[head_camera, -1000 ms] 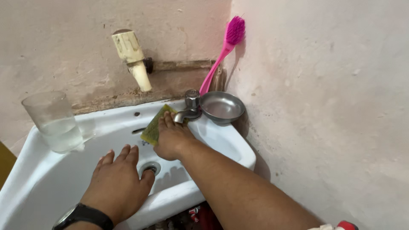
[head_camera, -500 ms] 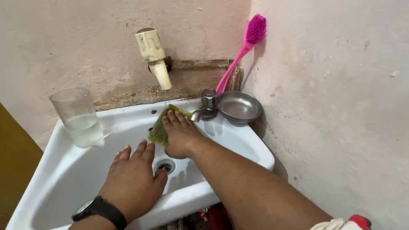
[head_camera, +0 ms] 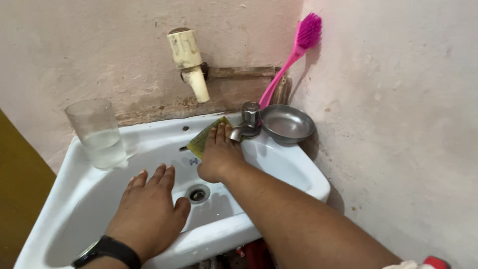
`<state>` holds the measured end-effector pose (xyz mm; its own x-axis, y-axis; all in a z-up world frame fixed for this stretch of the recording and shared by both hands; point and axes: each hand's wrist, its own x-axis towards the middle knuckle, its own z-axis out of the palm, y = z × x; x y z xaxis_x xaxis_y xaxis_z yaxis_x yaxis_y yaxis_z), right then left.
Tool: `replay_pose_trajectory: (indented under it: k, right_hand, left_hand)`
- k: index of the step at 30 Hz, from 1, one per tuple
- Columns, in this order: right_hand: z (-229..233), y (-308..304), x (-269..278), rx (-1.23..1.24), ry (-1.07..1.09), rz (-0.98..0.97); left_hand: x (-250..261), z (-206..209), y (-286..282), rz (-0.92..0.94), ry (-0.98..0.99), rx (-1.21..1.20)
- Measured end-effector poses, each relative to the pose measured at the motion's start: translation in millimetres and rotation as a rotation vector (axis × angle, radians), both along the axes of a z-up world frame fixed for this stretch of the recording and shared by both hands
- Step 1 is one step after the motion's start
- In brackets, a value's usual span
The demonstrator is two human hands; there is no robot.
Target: The person scrubs the surface of a white sink and its metal faucet with a sponge and eventually pours water from a glass over the basin.
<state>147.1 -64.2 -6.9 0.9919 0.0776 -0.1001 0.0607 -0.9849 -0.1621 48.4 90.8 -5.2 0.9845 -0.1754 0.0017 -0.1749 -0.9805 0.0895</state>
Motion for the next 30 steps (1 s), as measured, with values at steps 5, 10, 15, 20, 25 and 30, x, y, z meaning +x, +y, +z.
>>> replay_pose_trajectory:
  k: [5,10,15,20,25,30]
  right_hand:
    - [-12,6,7,-0.014,-0.041,0.167]
    - [-8,11,6,-0.070,-0.025,0.376]
    - [-6,31,7,-0.074,0.051,0.327]
    - [-16,56,14,0.055,0.000,0.156]
    - [-15,67,5,0.176,-0.005,0.086]
    - [-8,66,-4,0.045,0.036,0.238]
  left_hand:
    - [-1,2,-3,0.005,-0.018,-0.049]
    - [-3,2,0,0.007,-0.045,-0.065]
    - [-5,2,14,0.013,-0.049,-0.047]
    - [-4,3,52,0.070,-0.013,0.105]
    - [-3,-2,65,0.100,-0.009,0.064]
    - [-3,-1,64,0.117,0.029,0.016]
